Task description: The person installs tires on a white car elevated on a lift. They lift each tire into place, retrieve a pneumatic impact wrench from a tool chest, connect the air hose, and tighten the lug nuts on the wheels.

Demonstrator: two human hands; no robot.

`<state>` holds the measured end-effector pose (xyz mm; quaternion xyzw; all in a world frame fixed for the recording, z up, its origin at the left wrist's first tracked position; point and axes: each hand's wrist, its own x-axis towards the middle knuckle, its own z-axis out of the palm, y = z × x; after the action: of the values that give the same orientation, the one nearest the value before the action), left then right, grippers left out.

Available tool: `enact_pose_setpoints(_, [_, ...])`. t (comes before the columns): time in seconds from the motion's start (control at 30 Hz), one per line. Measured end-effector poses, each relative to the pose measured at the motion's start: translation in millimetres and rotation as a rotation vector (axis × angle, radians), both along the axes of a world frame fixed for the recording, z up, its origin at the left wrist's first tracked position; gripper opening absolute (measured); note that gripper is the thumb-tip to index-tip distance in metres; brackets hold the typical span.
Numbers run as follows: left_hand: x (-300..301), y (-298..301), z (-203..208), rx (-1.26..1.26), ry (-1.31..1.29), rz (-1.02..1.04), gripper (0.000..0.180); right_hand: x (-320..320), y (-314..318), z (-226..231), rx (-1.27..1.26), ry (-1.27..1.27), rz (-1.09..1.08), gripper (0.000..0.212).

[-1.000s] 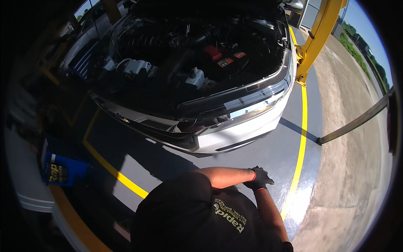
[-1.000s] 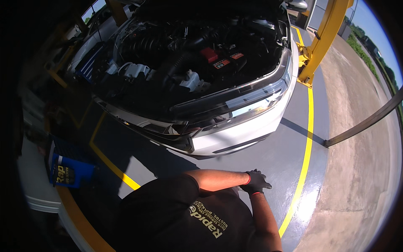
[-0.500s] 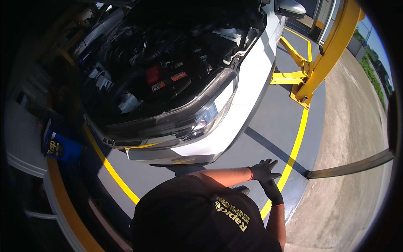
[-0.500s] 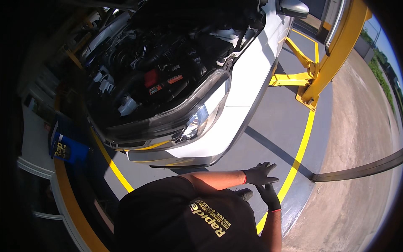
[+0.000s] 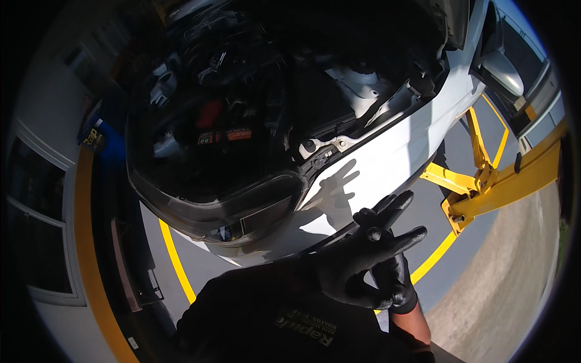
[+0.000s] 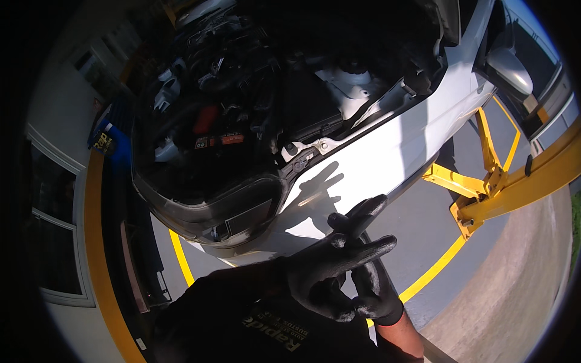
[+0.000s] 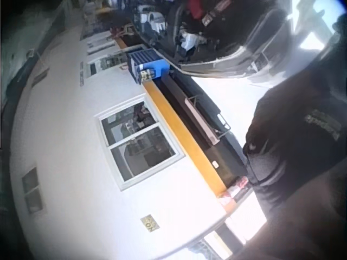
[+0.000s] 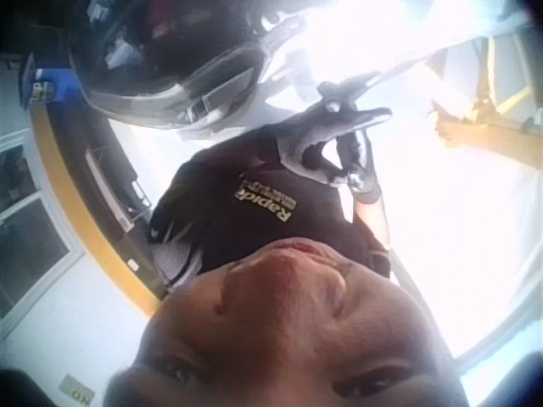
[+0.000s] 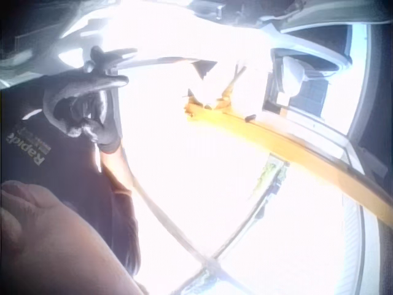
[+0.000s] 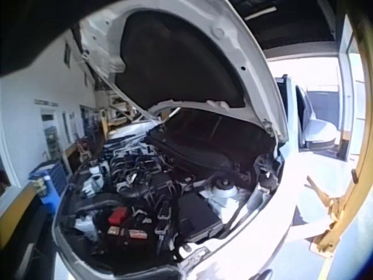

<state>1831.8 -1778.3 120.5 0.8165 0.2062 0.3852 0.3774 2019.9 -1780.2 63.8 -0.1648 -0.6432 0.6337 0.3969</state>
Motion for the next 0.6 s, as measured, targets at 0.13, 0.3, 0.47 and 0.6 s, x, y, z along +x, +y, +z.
enact_pose_setpoints(0.13, [0,51,18,0.026,0.053,0.060,0.101,-13,97,25,0.159,-0.056,0.339,0.104])
enact_pose_setpoints(0.3, [-4,105,24,0.071,0.106,0.332,0.099,-22,200,50,0.348,-0.120,0.533,0.098])
enact_pose_setpoints(0.47, [-29,123,16,0.118,0.349,0.974,0.097,-28,296,81,0.739,-0.309,0.358,0.093])
enact_pose_setpoints(0.6, [-44,123,10,-0.114,0.510,1.353,0.097,-4,381,93,1.084,-0.713,-0.104,0.069])
